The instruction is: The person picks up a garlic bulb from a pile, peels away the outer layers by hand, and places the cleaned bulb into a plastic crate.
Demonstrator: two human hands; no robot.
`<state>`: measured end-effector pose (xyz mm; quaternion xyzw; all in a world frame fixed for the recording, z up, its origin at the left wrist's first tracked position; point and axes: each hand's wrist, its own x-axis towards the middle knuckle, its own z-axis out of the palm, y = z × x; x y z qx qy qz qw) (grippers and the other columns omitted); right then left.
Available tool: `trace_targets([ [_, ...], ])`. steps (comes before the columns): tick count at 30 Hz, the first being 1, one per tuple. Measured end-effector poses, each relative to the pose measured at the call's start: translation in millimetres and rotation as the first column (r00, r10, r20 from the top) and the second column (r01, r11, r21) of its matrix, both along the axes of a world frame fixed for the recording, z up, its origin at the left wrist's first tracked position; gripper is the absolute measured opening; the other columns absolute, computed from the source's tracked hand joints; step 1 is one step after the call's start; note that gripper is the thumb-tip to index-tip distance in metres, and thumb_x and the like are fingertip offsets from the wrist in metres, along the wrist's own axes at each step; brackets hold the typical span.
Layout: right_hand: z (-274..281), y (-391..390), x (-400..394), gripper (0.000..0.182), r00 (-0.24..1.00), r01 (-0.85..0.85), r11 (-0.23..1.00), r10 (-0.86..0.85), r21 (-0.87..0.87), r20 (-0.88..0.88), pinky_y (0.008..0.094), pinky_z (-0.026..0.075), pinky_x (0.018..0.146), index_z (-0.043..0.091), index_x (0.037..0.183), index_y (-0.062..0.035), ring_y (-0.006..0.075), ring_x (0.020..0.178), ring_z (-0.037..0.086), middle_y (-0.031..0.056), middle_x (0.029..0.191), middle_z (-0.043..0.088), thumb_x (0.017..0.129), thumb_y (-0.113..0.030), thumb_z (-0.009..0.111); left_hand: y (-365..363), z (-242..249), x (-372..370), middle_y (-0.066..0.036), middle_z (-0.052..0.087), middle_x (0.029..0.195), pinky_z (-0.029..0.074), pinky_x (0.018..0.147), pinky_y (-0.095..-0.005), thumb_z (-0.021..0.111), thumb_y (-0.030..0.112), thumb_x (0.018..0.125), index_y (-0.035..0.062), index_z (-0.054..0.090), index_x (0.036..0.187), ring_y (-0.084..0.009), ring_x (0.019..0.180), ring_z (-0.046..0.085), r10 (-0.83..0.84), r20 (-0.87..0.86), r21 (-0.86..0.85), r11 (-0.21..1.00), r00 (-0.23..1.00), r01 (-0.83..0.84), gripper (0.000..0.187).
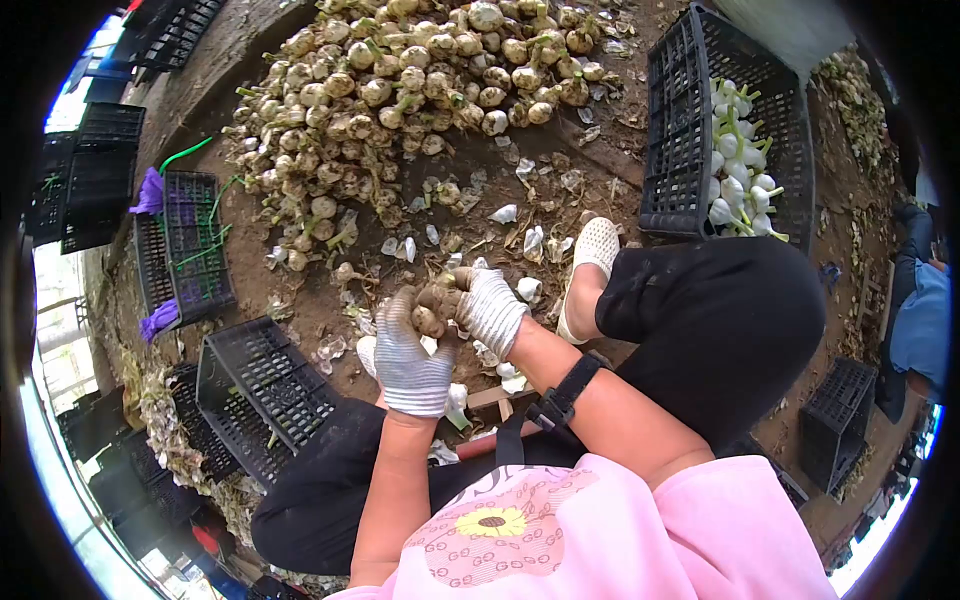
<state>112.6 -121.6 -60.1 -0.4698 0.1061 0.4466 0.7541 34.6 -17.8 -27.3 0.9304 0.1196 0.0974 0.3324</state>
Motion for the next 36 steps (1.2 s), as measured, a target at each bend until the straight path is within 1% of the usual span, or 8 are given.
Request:
trace_targets([
  [11,30,-11,-21,0.023,0.976,-0.098,0.988,0.119,0.118,-0.183,0.0238,0.047,0.055,0.061,0.099,-0.0056,0.0092,0.067,0.058,-0.0006,0.078,0.062,0.080,-0.017,0.066,0,42,-26,-0.016,0.054,0.099,0.043,0.080,-0.0424,0.073,0.007,0.052,0.0057,0.049,0.110,-0.0354,0.090,0.053,-0.066,0.050,0.368,0.929,0.997,0.044,0.062],
  [14,31,-13,-25,0.024,0.956,-0.275,0.961,0.273,0.004,0.103,0.0225,0.046,0.059,0.061,0.098,-0.0019,0.0079,0.070,0.056,0.0004,0.078,0.062,0.076,-0.011,0.067,6,42,-37,-0.010,0.055,0.093,0.047,0.076,-0.0329,0.067,0.004,0.061,0.0032,0.050,0.106,-0.0233,0.083,0.057,0.070,-0.056,-0.122,0.990,0.996,-0.076,0.048],
  [16,27,-13,-27,0.024,0.887,-0.384,0.913,0.406,-0.140,0.220,0.0229,0.045,0.060,0.061,0.095,0.0014,0.0070,0.070,0.054,0.0024,0.080,0.063,0.073,-0.006,0.067,15,29,-46,-0.010,0.054,0.088,0.048,0.066,-0.0254,0.066,0.002,0.067,0.0012,0.048,0.102,-0.0138,0.075,0.055,0.095,-0.065,-0.464,0.879,0.993,-0.115,0.039],
  [19,44,-21,-30,0.024,0.876,-0.371,0.924,0.381,-0.093,0.297,0.0242,0.045,0.060,0.061,0.095,0.0016,0.0079,0.069,0.055,0.0039,0.082,0.063,0.072,-0.007,0.067,17,27,-55,-0.011,0.055,0.094,0.051,0.068,-0.0308,0.063,0.008,0.068,0.0042,0.047,0.105,-0.0200,0.080,0.058,0.115,-0.218,-0.975,-0.072,0.969,-0.211,0.041],
  [22,47,-24,-27,0.021,0.961,-0.198,0.980,0.199,-0.021,0.194,0.0242,0.046,0.061,0.062,0.091,0.0009,0.0084,0.070,0.056,0.0029,0.079,0.062,0.073,-0.007,0.068,14,17,-48,-0.011,0.055,0.100,0.052,0.068,-0.0307,0.060,0.010,0.070,0.0058,0.046,0.111,-0.0216,0.084,0.059,0.071,-0.195,-0.962,-0.206,0.978,-0.176,0.044],
  [27,40,-23,-34,0.017,0.779,-0.080,0.974,0.195,-0.214,0.596,0.0267,0.048,0.066,0.062,0.090,-0.0008,0.0125,0.073,0.059,0.0063,0.079,0.063,0.075,-0.008,0.066,-11,15,-34,-0.006,0.054,0.103,0.051,0.066,-0.0264,0.061,0.018,0.083,0.0069,0.043,0.120,-0.0146,0.084,0.057,0.166,0.064,-0.813,0.580,0.984,-0.045,0.042],
  [33,21,-35,-10,0.013,0.938,0.262,0.964,-0.266,0.049,0.221,0.0259,0.049,0.061,0.063,0.090,0.0004,0.0141,0.068,0.059,0.0098,0.084,0.065,0.079,-0.006,0.062,18,21,-21,-0.005,0.059,0.078,0.048,0.043,-0.0267,0.051,0.032,0.086,0.0094,0.055,0.096,-0.0166,0.056,0.057,0.591,-0.256,-0.943,0.022,0.765,-0.332,0.024],
  [36,29,-49,-4,0.026,0.893,-0.289,0.956,0.291,-0.060,0.343,0.0278,0.049,0.070,0.062,0.100,0.0004,0.0176,0.082,0.062,0.0127,0.091,0.064,0.080,-0.017,0.064,44,27,-33,-0.006,0.058,0.083,0.048,0.052,-0.0249,0.050,0.033,0.086,0.0116,0.053,0.100,-0.0137,0.067,0.057,0.552,-0.270,-0.962,-0.124,0.789,-0.242,0.026],
])
